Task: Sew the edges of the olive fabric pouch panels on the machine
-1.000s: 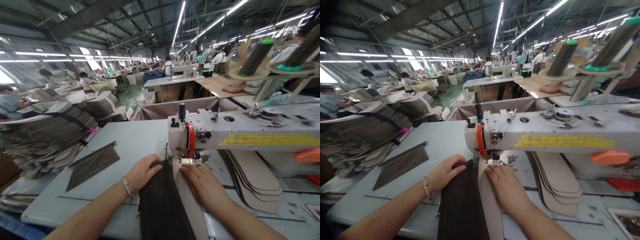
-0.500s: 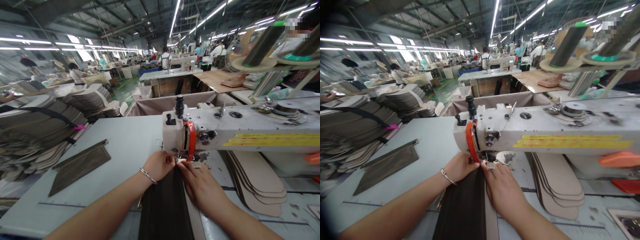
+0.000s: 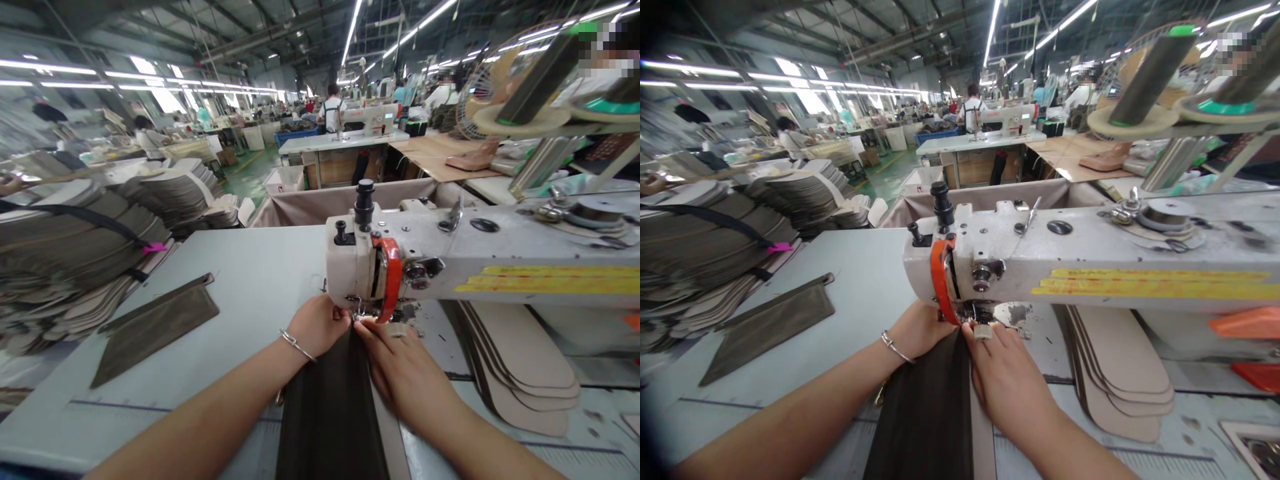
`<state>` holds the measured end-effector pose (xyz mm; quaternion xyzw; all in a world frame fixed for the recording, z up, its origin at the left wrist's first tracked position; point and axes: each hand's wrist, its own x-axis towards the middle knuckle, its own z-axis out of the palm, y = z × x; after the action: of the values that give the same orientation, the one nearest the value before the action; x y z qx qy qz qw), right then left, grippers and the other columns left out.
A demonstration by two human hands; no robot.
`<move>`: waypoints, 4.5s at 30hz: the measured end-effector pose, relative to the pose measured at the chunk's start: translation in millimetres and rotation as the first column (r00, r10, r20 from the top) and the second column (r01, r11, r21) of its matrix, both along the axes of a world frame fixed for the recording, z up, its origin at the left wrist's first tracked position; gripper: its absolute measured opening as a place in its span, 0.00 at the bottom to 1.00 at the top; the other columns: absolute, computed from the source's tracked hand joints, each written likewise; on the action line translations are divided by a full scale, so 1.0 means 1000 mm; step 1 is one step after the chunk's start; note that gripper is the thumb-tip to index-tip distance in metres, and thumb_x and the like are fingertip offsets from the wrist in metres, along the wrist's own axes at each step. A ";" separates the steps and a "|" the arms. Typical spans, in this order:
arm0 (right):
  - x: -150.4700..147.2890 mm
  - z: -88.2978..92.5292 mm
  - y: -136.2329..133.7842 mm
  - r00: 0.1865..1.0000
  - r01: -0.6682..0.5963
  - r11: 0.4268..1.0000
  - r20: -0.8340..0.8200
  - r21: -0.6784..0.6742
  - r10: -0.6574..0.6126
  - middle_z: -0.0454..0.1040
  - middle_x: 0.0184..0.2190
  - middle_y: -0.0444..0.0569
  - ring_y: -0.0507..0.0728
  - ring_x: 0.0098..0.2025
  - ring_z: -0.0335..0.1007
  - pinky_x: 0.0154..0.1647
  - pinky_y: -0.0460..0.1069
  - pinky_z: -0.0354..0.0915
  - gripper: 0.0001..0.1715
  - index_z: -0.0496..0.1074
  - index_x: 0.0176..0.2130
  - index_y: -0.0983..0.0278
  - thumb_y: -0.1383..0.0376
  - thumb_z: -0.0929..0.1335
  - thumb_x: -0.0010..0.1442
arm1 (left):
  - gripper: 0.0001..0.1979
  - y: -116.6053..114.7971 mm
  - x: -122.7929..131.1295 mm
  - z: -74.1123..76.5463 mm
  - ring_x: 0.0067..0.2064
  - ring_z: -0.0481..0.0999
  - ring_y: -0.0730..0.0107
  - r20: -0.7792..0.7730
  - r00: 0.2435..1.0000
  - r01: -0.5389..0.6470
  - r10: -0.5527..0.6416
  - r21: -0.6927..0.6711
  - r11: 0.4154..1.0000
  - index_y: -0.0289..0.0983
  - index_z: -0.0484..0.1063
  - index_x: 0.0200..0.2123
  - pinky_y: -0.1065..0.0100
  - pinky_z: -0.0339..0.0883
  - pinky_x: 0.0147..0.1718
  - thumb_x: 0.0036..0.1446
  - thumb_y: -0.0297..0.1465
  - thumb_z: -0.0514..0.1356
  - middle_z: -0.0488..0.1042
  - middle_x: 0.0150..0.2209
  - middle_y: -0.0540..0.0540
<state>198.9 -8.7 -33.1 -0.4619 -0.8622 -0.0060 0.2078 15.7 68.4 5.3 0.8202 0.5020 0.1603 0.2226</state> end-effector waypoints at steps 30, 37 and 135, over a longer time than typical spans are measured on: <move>0.008 0.010 -0.064 0.999 -0.020 0.994 -0.033 -0.110 0.016 0.61 0.59 0.51 0.60 0.60 0.56 0.59 0.60 0.60 0.24 0.60 0.61 0.62 0.65 0.61 0.66 | 0.17 -0.102 -0.027 0.014 0.60 0.61 0.60 -0.148 0.961 0.265 -0.234 0.243 0.933 0.38 0.67 0.54 0.51 0.49 0.64 0.61 0.28 0.55 0.67 0.57 0.45; 0.009 0.004 -0.063 0.999 -0.033 0.998 -0.010 -0.048 0.033 0.62 0.58 0.53 0.61 0.60 0.56 0.57 0.59 0.62 0.26 0.60 0.61 0.64 0.67 0.62 0.64 | 0.22 -0.066 -0.020 -0.003 0.62 0.59 0.55 -0.226 0.961 0.212 -0.157 0.241 0.947 0.37 0.62 0.59 0.49 0.53 0.62 0.62 0.34 0.56 0.60 0.63 0.44; 0.001 0.012 -0.005 0.995 0.059 0.998 0.084 -0.035 -0.056 0.68 0.53 0.55 0.64 0.51 0.63 0.50 0.61 0.59 0.27 0.62 0.61 0.64 0.58 0.64 0.64 | 0.08 -0.012 -0.012 -0.025 0.46 0.73 0.65 -0.170 0.957 0.285 -0.235 0.400 0.871 0.37 0.73 0.42 0.64 0.68 0.50 0.62 0.23 0.55 0.75 0.43 0.46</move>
<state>200.4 -13.4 -21.4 -0.4896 -0.8565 -0.0149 0.1626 4.1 56.2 -20.1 0.9167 0.3527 0.1853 0.0305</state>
